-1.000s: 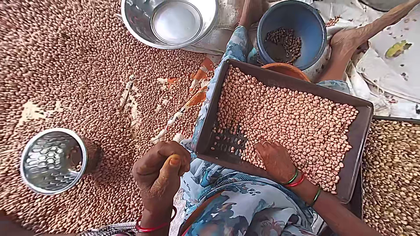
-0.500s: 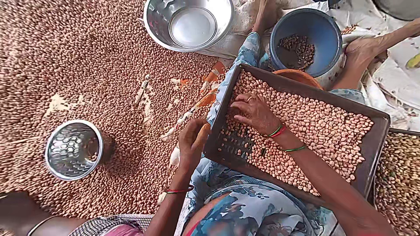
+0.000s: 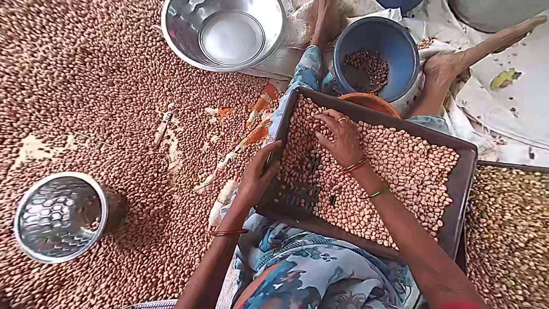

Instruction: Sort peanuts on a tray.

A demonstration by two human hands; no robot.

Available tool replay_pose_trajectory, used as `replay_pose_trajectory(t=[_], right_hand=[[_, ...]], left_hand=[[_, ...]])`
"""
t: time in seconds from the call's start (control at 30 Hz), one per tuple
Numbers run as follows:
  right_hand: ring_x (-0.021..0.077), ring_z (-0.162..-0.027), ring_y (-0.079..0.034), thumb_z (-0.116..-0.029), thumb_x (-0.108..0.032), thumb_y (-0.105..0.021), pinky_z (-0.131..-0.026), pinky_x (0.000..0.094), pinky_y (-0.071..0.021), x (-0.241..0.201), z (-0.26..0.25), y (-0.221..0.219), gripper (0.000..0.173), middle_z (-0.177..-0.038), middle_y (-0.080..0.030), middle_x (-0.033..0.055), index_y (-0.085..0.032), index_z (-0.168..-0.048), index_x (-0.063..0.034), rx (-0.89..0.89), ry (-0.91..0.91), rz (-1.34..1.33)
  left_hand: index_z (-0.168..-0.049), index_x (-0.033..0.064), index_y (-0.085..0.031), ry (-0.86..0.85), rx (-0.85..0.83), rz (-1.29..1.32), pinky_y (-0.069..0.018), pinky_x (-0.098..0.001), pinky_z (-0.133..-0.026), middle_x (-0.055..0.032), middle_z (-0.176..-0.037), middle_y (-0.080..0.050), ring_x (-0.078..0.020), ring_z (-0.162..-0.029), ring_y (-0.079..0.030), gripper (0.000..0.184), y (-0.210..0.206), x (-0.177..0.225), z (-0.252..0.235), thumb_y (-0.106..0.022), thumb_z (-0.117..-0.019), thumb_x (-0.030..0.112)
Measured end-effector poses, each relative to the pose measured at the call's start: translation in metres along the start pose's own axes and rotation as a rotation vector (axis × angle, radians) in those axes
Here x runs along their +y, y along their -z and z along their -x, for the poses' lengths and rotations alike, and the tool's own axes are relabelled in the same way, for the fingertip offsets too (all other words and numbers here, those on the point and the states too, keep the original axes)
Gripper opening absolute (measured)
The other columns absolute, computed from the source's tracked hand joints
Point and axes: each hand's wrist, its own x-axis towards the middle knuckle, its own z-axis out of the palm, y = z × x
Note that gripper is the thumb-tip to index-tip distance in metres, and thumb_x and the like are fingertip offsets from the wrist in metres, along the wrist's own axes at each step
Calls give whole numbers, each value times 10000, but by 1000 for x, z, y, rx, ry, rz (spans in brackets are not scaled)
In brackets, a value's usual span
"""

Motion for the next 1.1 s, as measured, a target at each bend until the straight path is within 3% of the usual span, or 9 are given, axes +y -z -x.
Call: replay_pose_trajectory(t=[0.2,0.37,0.5,0.6,0.8,0.87,0.93,1.0,1.1], right_hand=[[446,-1075,-630,-807,-212,-814,-913,702,-407,-39,29,-65,183,-1001,-693,213,-767,-881,-52,-108,183,-132],[379,-1293,-545,-974,-259,-665,-1042,628,-325,-45,78,35,281,-1246,-688,189,-763,-1151,-64,-859,-122,23],[404,-860,-690,-976,-90,-686,-751,581,-534,4,65,74,158,-1089,-706,246,-773,-1084,-15,-251,-194,97],[431,-946,-692,-980,-25,-645,-809,584,-533,29,44,54,164,-1072,-711,254,-758,-1094,13,40,-25,171],[479,-868,-671,-936,-11,-687,-759,621,-502,35,41,28,105,-926,-673,280,-721,-1015,48,-84,69,332],[343,-704,-616,-933,16,-670,-659,502,-498,30,38,41,71,-797,-633,202,-712,-982,45,-98,-70,105],[24,-651,-539,-983,15,-533,-617,189,-454,34,31,45,132,-785,-605,-10,-663,-991,-11,-82,-290,-373],[-29,-676,-595,-998,-25,-398,-622,131,-501,32,24,41,217,-848,-640,-64,-606,-1044,-65,-127,-445,-802],[-42,-574,-472,-1007,-37,-571,-558,132,-403,18,19,14,134,-720,-591,-48,-699,-1001,2,-107,-342,-621]], left_hand=[[-1476,125,-520,218,79,620,-574,-203,-834,28,-1296,-666,-22,-988,-679,485,-1,-1,11,-396,-1021,9],[-1488,127,-505,259,103,671,-579,-187,-809,37,-1293,-672,-9,-956,-688,498,-10,2,18,-395,-1019,-1],[-1472,118,-522,262,122,697,-579,-197,-812,18,-1260,-680,-27,-952,-690,485,-14,3,23,-411,-1015,-4],[-1450,108,-549,257,121,686,-586,-200,-793,14,-1208,-704,-33,-916,-699,476,-13,5,20,-425,-1008,-18],[-1220,80,-675,234,240,682,-583,-287,-874,-22,-1197,-713,-118,-1032,-694,369,-3,-12,25,-374,-1011,38],[-1162,108,-683,223,284,637,-564,-279,-851,-4,-1178,-708,-117,-1043,-677,339,2,-22,27,-385,-1002,74],[-1127,137,-683,203,327,604,-561,-250,-819,28,-1137,-710,-89,-1007,-678,320,8,-27,29,-393,-1003,81],[-1126,140,-683,161,353,606,-556,-248,-840,33,-1131,-711,-84,-1001,-675,323,12,-29,29,-389,-1009,73],[-1119,134,-680,126,379,621,-559,-252,-849,38,-1100,-708,-78,-972,-676,330,16,-25,25,-376,-1018,51]])
